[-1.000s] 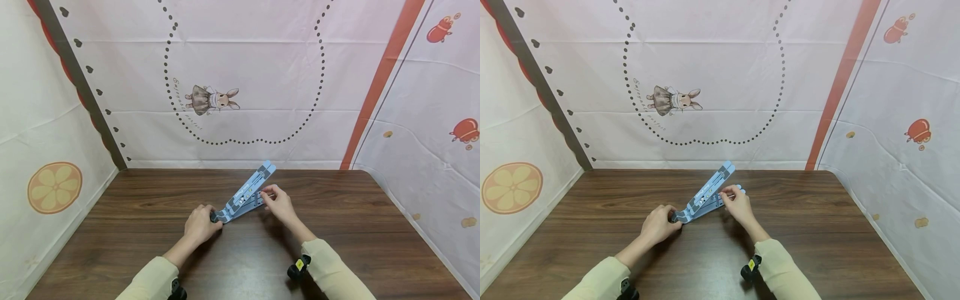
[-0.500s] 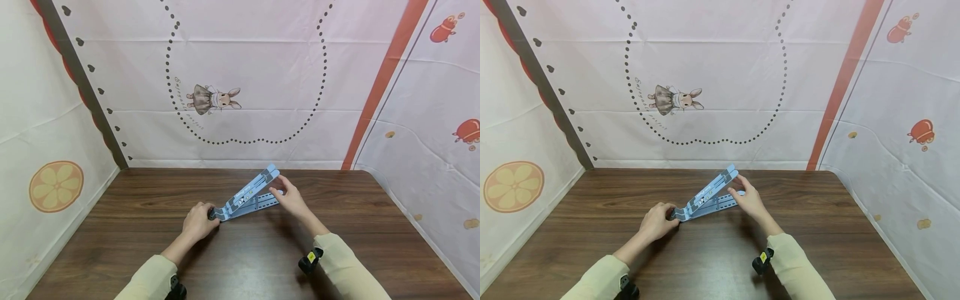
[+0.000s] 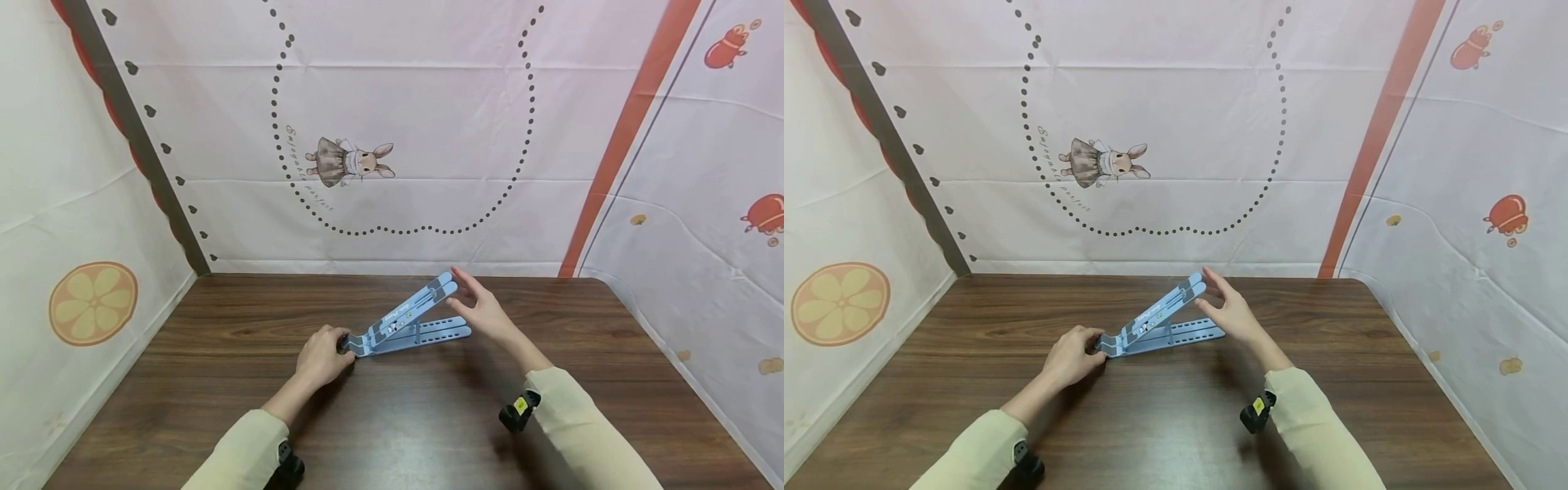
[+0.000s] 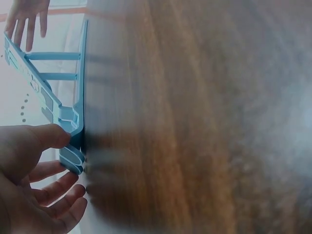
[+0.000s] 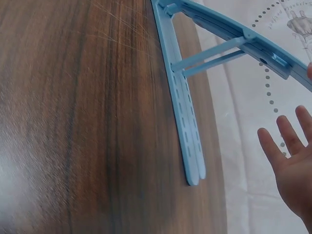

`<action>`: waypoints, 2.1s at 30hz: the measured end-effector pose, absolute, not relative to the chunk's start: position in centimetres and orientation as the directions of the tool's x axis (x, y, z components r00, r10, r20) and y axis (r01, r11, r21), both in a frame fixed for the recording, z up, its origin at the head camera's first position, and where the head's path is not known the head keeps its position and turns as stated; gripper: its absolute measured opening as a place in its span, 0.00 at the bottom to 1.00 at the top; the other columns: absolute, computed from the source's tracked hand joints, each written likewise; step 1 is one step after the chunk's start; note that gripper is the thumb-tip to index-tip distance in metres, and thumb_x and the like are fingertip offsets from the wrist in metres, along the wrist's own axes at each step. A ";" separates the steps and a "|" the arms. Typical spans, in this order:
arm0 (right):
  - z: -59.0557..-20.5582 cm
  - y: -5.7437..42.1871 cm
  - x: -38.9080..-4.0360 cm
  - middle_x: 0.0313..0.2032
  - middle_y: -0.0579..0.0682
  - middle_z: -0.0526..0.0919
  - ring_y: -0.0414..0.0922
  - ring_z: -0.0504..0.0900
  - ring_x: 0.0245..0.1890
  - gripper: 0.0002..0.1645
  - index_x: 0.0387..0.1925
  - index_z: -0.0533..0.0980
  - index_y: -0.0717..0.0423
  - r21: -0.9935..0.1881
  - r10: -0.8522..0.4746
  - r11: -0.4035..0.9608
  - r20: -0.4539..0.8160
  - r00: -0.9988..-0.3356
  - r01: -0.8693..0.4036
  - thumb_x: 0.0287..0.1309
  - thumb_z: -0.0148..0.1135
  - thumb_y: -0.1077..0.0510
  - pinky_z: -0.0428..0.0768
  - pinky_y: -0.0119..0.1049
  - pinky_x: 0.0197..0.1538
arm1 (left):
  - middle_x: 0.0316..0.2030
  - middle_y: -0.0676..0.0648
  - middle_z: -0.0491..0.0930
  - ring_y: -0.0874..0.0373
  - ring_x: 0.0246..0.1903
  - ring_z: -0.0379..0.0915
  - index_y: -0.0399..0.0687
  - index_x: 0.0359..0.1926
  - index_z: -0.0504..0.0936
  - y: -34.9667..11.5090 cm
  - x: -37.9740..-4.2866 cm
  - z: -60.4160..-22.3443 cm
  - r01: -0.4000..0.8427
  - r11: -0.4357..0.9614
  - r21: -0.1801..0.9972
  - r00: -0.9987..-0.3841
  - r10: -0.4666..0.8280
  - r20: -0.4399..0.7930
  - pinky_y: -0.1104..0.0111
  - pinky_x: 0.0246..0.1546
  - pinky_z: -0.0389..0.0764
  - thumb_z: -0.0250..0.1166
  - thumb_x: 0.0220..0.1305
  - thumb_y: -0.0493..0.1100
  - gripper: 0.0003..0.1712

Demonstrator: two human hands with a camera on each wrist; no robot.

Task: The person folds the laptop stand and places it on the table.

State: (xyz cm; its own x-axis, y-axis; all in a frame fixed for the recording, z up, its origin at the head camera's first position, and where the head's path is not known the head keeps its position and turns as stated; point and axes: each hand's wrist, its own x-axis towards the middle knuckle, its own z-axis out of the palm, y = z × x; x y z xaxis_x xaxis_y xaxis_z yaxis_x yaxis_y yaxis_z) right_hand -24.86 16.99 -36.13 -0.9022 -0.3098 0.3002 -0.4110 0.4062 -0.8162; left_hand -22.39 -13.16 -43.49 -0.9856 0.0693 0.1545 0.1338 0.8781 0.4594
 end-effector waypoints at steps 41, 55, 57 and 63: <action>-37.3 17.7 -24.4 0.50 0.60 0.76 0.53 0.77 0.49 0.27 0.55 0.66 0.62 -0.835 -0.311 0.352 0.321 -0.894 -0.422 0.53 0.63 0.63 0.78 0.44 0.49 | 0.50 0.45 0.78 0.49 0.49 0.74 0.51 0.53 0.79 -14.5 -25.0 -44.2 0.183 0.818 0.546 -0.978 0.095 0.186 0.55 0.45 0.75 0.65 0.49 0.39 0.25; -38.0 17.1 -23.4 0.45 0.56 0.79 0.48 0.80 0.42 0.26 0.52 0.67 0.57 -0.827 -0.266 0.376 0.336 -0.904 -0.418 0.52 0.65 0.60 0.78 0.42 0.47 | 0.48 0.46 0.80 0.48 0.50 0.74 0.55 0.50 0.81 -14.3 -25.9 -44.4 0.139 0.816 0.561 -0.980 0.034 0.194 0.53 0.45 0.75 0.63 0.50 0.39 0.23; -38.0 17.0 -23.2 0.45 0.55 0.79 0.47 0.81 0.41 0.26 0.51 0.67 0.57 -0.821 -0.261 0.388 0.338 -0.904 -0.419 0.52 0.66 0.59 0.78 0.41 0.46 | 0.48 0.48 0.80 0.49 0.49 0.75 0.57 0.49 0.81 -14.3 -26.0 -44.4 0.122 0.817 0.563 -0.982 0.018 0.187 0.53 0.43 0.75 0.63 0.50 0.39 0.22; -38.0 16.5 -22.6 0.43 0.51 0.79 0.45 0.81 0.40 0.25 0.50 0.67 0.53 -0.816 -0.227 0.419 0.330 -0.916 -0.398 0.51 0.66 0.58 0.79 0.43 0.46 | 0.41 0.53 0.83 0.52 0.45 0.77 0.59 0.46 0.83 -14.1 -26.5 -44.2 0.087 0.813 0.575 -0.983 -0.022 0.180 0.56 0.37 0.76 0.64 0.50 0.40 0.19</action>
State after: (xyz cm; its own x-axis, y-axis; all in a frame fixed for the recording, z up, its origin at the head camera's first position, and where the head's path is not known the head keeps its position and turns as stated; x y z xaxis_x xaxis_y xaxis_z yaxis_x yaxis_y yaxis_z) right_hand -22.62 16.47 -38.05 -0.9164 -0.2266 0.3300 -0.3976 0.4187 -0.8165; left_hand -26.46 -14.06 -44.24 -0.9834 -0.0223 0.1798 0.0868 0.8132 0.5755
